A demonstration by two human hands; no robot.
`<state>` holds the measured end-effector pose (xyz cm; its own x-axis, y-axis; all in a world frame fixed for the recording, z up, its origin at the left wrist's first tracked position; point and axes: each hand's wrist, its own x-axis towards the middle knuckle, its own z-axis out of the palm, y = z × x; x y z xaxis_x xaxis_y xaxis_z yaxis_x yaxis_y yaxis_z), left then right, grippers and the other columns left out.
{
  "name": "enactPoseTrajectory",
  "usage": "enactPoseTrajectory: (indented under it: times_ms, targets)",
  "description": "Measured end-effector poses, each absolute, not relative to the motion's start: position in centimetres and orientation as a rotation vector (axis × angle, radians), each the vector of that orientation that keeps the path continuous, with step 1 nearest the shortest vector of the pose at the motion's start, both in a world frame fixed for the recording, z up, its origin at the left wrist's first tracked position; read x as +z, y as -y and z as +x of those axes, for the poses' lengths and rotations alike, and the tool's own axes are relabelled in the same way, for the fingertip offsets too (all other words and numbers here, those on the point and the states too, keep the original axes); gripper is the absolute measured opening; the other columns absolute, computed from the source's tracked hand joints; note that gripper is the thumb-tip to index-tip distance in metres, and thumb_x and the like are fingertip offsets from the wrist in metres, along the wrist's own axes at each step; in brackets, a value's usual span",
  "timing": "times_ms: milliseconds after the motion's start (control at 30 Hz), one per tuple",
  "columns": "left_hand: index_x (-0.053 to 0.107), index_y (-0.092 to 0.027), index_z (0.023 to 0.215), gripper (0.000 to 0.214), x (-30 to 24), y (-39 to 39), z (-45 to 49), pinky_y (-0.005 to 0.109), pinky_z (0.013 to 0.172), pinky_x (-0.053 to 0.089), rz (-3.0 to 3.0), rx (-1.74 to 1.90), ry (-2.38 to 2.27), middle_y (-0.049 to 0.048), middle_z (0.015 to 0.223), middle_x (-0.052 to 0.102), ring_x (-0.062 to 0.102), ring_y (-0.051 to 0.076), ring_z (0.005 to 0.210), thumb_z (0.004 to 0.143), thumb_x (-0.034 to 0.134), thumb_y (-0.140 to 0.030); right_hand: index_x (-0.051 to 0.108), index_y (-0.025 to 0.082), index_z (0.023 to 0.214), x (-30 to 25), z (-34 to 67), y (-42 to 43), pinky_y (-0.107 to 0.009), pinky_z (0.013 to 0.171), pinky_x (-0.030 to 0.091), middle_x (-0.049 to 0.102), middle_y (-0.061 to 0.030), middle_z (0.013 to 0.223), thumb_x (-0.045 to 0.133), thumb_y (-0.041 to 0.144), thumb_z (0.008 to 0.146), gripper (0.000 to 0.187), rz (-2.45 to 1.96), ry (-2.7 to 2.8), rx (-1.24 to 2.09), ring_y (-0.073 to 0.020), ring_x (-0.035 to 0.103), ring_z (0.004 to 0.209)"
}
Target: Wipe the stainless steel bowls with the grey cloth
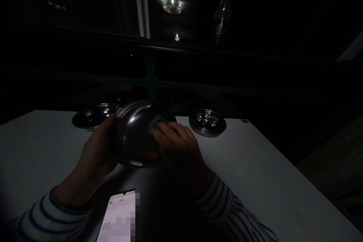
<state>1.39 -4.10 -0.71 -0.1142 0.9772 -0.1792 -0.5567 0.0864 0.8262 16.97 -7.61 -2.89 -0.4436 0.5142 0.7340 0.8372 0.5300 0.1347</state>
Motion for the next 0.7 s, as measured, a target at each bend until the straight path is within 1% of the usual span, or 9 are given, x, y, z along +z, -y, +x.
enactPoseTrajectory:
  times_ms: [67, 167, 233, 333, 500, 633, 700]
  targets:
    - [0.065, -0.014, 0.08, 0.024, -0.73, 4.1, 1.35, 0.023, 0.048, 0.051, 0.584, 1.43, -0.963, 0.0019, 0.062, 0.066, 0.062, 0.014, 0.053, 0.081, 0.051, -0.033, 0.059, 0.017, 0.104, -2.8, 17.1, 7.64, -0.03, 0.071, 0.04, 0.063, -0.0032, 0.111, 0.039, 0.018, 0.089, 0.025, -1.093, 2.122, -0.661, -0.0184, 0.051, 0.095]
    - [0.065, -0.014, 0.077, 0.023, -0.86, 4.05, 1.28, 0.023, 0.049, 0.052, 0.583, 1.417, -0.983, 0.0025, 0.063, 0.067, 0.063, 0.014, 0.054, 0.081, 0.052, -0.032, 0.06, 0.019, 0.101, -2.91, 16.95, 7.72, -0.03, 0.069, 0.039, 0.065, -0.0004, 0.105, 0.043, 0.023, 0.089, 0.021, -0.956, 2.155, -0.724, -0.0174, 0.052, 0.092]
    - [0.065, -0.014, 0.077, 0.023, -0.97, 4.03, 1.28, 0.023, 0.049, 0.052, 0.592, 1.415, -0.993, 0.003, 0.063, 0.067, 0.064, 0.015, 0.055, 0.081, 0.052, -0.032, 0.059, 0.019, 0.104, -3.0, 16.99, 7.67, -0.03, 0.071, 0.039, 0.064, -0.0004, 0.108, 0.044, 0.022, 0.088, 0.022, -1.001, 2.149, -0.712, -0.0176, 0.051, 0.094]
    - [0.066, -0.015, 0.079, 0.023, -1.1, 4.03, 1.37, 0.025, 0.049, 0.052, 0.619, 1.408, -1.021, 0.0028, 0.063, 0.067, 0.063, 0.016, 0.054, 0.081, 0.052, -0.034, 0.058, 0.017, 0.107, -3.0, 17.19, 7.56, -0.031, 0.075, 0.039, 0.062, -0.0027, 0.114, 0.043, 0.018, 0.087, 0.024, -1.177, 2.105, -0.667, -0.0188, 0.05, 0.097]
    - [0.066, -0.015, 0.074, 0.023, -1.22, 3.95, 1.46, 0.024, 0.047, 0.051, 0.616, 1.374, -1.045, 0.0023, 0.059, 0.066, 0.062, 0.015, 0.05, 0.078, 0.056, -0.035, 0.06, 0.02, 0.104, -2.91, 17.04, 7.61, -0.03, 0.071, 0.039, 0.064, -0.0008, 0.109, 0.046, 0.024, 0.087, 0.022, -1.068, 2.18, -0.667, -0.0179, 0.051, 0.093]
    - [0.067, -0.016, 0.079, 0.022, -1.31, 3.85, 1.28, 0.025, 0.05, 0.053, 0.618, 1.403, -1.056, 0.0028, 0.063, 0.067, 0.063, 0.016, 0.054, 0.079, 0.055, -0.036, 0.059, 0.016, 0.107, -2.98, 17.41, 7.43, -0.031, 0.075, 0.041, 0.062, -0.0046, 0.112, 0.042, 0.015, 0.086, 0.027, -1.19, 2.094, -0.636, -0.0185, 0.05, 0.097]
    - [0.066, -0.016, 0.078, 0.023, -1.29, 3.86, 1.21, 0.026, 0.049, 0.053, 0.621, 1.395, -1.059, 0.0028, 0.062, 0.067, 0.063, 0.016, 0.054, 0.078, 0.055, -0.036, 0.059, 0.016, 0.109, -3.05, 17.45, 7.41, -0.031, 0.075, 0.041, 0.061, -0.0044, 0.114, 0.042, 0.015, 0.086, 0.028, -1.179, 2.115, -0.617, -0.0187, 0.049, 0.097]
